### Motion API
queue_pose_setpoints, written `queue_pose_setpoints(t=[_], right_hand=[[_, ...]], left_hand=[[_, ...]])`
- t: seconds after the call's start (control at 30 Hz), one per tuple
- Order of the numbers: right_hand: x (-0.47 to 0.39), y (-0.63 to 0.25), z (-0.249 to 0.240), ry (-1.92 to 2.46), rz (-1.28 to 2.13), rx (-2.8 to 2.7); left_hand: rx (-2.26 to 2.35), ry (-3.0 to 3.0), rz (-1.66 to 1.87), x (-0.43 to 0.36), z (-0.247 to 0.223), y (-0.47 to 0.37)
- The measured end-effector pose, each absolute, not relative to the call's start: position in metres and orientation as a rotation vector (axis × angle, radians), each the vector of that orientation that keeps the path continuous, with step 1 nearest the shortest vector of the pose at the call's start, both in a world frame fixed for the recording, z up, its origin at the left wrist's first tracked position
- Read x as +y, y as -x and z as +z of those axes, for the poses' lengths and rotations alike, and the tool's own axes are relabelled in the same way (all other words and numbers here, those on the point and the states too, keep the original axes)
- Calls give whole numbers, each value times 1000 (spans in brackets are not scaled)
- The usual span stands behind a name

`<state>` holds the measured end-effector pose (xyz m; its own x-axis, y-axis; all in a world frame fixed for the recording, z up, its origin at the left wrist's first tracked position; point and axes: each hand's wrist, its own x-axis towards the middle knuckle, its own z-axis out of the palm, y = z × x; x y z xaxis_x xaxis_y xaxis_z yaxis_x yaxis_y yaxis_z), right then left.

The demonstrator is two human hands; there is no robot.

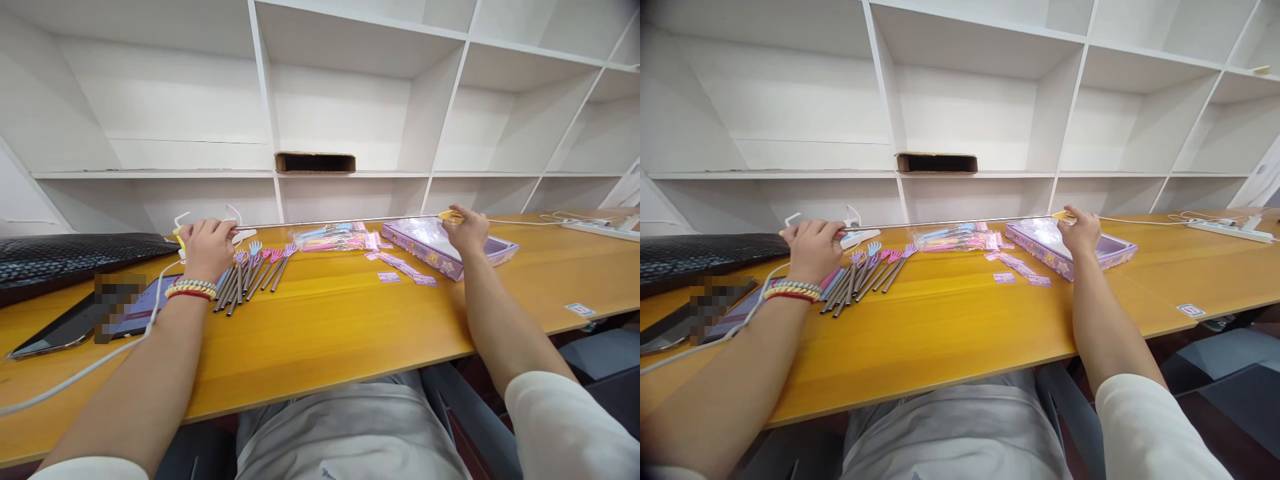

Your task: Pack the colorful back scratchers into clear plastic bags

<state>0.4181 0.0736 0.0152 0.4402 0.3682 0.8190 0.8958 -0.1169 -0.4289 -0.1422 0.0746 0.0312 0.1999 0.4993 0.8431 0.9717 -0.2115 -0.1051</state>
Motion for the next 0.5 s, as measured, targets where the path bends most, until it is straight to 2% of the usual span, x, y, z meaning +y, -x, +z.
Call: queue_pose_setpoints(t=[0.27,0.5], right_hand=[[79,-414,9,1474,-356,-1206],[83,-405,9,1097,261,-1030]], left_hand=[[-1442,1857,-889,79,24,148],[-1467,1931,-816,85,21,153]])
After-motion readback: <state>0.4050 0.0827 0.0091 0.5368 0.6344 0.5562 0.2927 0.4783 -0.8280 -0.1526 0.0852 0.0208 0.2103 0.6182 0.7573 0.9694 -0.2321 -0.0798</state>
